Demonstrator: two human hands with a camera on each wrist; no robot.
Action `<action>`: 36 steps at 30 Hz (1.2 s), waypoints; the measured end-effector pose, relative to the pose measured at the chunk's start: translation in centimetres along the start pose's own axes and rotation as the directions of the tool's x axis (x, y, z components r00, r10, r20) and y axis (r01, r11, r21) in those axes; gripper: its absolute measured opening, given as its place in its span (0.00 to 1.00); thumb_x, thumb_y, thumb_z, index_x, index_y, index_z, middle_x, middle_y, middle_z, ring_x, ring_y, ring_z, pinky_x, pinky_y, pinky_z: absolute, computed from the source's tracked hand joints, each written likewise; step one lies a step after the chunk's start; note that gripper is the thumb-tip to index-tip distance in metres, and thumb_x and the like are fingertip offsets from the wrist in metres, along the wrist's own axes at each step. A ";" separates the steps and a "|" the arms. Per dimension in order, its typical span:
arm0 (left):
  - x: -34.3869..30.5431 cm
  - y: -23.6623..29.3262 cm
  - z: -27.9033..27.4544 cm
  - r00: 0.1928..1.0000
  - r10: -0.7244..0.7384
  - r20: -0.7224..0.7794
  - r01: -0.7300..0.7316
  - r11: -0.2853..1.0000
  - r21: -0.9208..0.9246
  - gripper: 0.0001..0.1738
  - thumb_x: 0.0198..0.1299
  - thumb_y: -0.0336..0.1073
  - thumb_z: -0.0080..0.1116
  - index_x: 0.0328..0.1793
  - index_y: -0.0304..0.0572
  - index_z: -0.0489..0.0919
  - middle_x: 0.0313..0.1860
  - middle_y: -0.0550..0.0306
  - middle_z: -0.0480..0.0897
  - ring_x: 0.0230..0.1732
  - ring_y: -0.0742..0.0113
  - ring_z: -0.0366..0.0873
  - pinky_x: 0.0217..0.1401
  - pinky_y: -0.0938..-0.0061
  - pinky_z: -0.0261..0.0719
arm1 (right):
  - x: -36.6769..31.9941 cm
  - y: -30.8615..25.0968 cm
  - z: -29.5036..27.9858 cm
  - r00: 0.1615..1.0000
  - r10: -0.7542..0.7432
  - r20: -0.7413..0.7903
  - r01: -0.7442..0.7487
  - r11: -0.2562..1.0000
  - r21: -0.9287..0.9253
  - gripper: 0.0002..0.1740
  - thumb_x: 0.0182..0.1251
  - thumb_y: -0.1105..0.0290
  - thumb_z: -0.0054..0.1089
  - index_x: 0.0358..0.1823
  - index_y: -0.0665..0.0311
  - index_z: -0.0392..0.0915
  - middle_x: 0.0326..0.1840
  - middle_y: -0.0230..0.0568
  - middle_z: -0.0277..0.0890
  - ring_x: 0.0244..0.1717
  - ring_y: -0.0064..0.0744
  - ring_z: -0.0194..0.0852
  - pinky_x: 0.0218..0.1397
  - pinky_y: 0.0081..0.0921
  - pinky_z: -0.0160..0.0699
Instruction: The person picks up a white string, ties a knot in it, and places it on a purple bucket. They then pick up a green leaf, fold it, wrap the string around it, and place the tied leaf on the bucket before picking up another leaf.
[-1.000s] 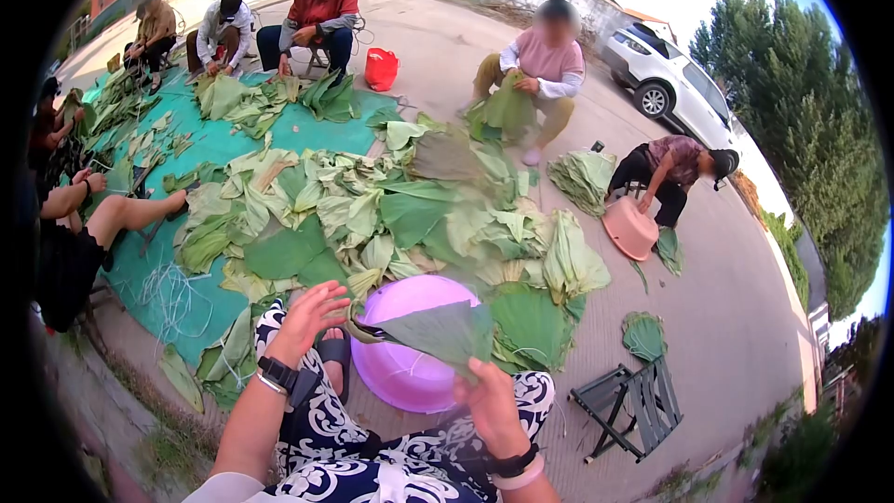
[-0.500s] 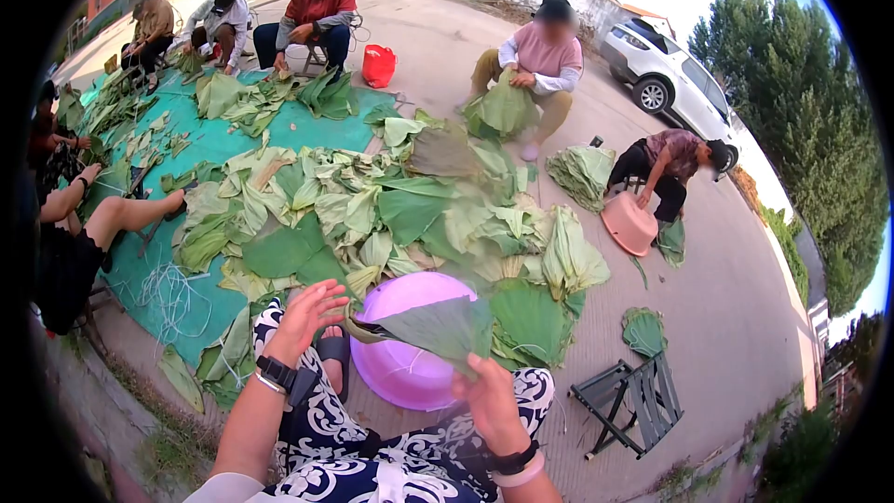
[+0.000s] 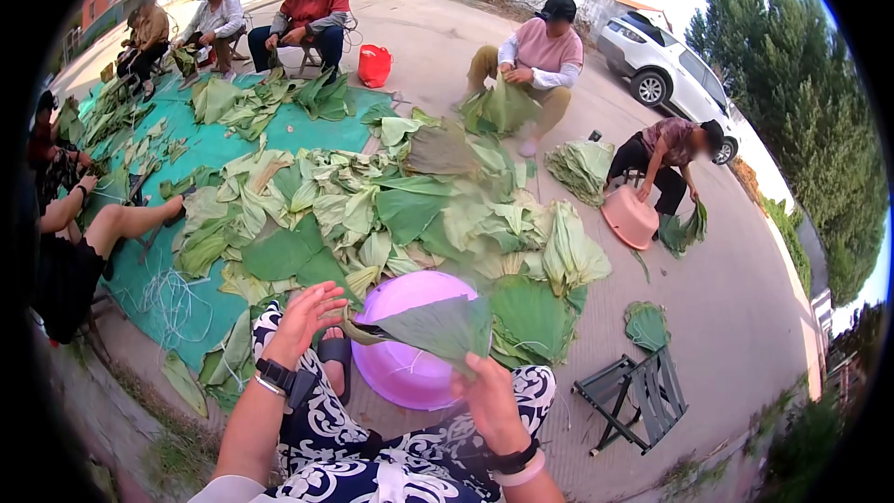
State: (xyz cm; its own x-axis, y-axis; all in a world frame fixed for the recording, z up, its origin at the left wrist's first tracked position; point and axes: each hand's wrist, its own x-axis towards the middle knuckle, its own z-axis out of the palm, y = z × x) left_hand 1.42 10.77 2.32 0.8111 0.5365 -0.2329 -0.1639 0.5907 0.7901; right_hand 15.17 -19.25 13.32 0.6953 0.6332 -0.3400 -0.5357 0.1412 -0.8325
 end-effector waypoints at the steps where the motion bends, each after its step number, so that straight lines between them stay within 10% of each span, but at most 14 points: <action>1: 0.0 0.0 0.1 1.000 -0.003 -0.001 0.003 1.000 -0.002 0.25 0.71 0.42 0.50 0.68 0.34 0.68 0.63 0.48 0.76 0.61 0.57 0.76 0.58 0.61 0.78 | 0.0 -0.1 0.1 1.000 -0.001 0.001 0.001 1.000 0.003 0.12 0.70 0.62 0.53 0.37 0.65 0.76 0.30 0.37 0.77 0.27 0.29 0.73 0.33 0.27 0.70; 21: -0.2 0.0 0.4 0.994 -0.072 0.083 0.065 0.995 0.077 0.19 0.73 0.45 0.47 0.48 0.35 0.77 0.38 0.51 0.84 0.36 0.67 0.82 0.43 0.72 0.81 | 0.2 0.0 -1.1 0.998 -0.009 0.066 0.004 0.997 0.082 0.12 0.70 0.63 0.54 0.39 0.66 0.76 0.32 0.37 0.77 0.29 0.29 0.72 0.37 0.28 0.70; 36: 0.1 -0.2 0.1 0.995 -0.071 0.071 0.064 0.994 0.088 0.18 0.72 0.45 0.48 0.46 0.36 0.77 0.38 0.52 0.84 0.35 0.67 0.81 0.43 0.70 0.80 | -1.0 -0.1 -1.5 0.999 -0.007 0.051 0.003 0.997 0.078 0.12 0.70 0.63 0.55 0.39 0.67 0.77 0.31 0.36 0.75 0.30 0.28 0.70 0.35 0.26 0.67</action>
State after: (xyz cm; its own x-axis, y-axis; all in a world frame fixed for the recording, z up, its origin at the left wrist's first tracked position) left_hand 1.59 10.68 2.18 0.8586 0.4492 -0.2470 -0.0613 0.5683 0.8205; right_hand 15.29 -21.03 13.07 0.6737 0.6701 -0.3117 -0.5697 0.2022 -0.7966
